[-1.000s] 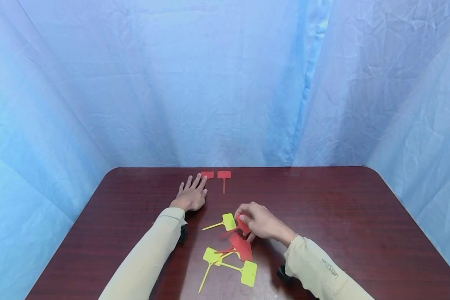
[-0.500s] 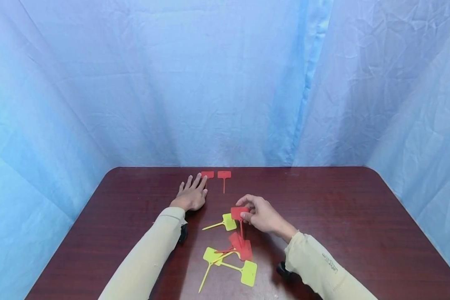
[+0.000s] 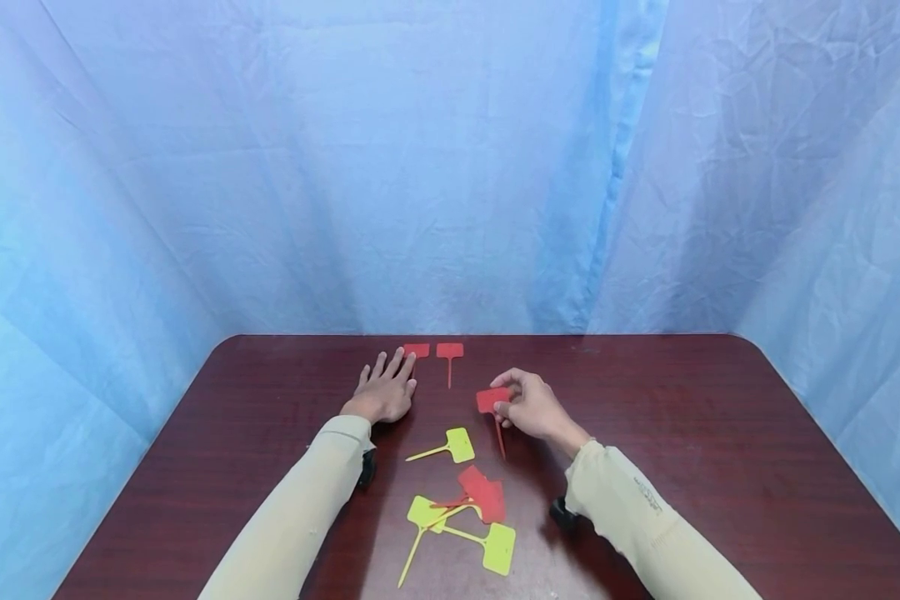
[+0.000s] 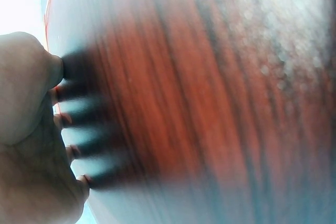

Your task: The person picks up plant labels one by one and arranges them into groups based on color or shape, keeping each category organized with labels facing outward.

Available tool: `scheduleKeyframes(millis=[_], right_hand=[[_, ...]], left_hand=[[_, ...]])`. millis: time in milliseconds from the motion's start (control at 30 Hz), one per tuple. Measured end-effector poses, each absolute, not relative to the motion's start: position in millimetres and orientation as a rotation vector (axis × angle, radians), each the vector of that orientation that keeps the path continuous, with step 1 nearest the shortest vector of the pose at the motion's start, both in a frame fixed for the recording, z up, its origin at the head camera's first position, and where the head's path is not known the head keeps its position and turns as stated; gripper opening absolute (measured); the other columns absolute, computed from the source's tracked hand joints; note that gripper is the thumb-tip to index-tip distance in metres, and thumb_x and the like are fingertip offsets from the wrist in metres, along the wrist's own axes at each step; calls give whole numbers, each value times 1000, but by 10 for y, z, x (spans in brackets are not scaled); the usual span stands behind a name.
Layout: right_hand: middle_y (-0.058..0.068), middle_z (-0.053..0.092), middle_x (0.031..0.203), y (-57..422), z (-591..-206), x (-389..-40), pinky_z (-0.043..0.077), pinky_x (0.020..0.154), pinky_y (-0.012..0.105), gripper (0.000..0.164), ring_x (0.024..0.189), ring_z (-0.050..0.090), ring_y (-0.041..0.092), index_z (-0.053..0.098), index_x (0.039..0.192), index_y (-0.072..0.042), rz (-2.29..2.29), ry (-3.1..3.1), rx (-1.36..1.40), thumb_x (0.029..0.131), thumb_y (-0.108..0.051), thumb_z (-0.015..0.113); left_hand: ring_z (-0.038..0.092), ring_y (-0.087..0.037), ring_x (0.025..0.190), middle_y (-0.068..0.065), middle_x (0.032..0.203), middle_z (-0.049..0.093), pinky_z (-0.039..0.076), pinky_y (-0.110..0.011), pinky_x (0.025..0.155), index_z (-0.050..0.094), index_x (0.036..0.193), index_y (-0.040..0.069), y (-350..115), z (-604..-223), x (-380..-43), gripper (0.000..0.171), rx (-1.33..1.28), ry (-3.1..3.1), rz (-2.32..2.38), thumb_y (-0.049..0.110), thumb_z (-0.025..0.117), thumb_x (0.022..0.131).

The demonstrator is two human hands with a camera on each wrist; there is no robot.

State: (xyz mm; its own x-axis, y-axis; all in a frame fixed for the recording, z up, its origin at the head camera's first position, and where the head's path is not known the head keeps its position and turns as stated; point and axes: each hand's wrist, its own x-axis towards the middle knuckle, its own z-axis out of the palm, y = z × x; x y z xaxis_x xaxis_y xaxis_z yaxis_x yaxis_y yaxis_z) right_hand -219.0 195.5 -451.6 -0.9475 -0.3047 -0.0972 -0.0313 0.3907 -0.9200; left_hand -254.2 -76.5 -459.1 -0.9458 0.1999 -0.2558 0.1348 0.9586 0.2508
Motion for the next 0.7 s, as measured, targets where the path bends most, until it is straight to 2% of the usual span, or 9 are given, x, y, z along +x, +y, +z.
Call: scheduleKeyframes(millis=[233,467,700], right_hand=[[16,68,87,1928,-4555,-2376,59,65,38,22,71,68,24,60,116,5,-1547,2529,-238,95,6,62],[12,67,86,1856,-4546,-2480,57,64,35,23,69,66,22,64,118,0,-1388,2660,-166,95,0,66],[12,66,94,1822,-4567,-2578,53,73,39,25,82,62,24,69,118,-1,-1218,2804,-169,93,-5,70]], left_hand=[[1,-34,156,-6,171,6,5,-55,123,14,165,19,-774,-4589,-2537,56,245,2834,333,31,29,112],[0,-33,156,-5,171,5,5,-54,123,13,165,20,-770,-4598,-2536,56,246,2833,314,31,27,113],[1,-33,156,-6,171,6,5,-54,123,15,165,20,-763,-4604,-2535,56,240,2838,312,31,28,113]])
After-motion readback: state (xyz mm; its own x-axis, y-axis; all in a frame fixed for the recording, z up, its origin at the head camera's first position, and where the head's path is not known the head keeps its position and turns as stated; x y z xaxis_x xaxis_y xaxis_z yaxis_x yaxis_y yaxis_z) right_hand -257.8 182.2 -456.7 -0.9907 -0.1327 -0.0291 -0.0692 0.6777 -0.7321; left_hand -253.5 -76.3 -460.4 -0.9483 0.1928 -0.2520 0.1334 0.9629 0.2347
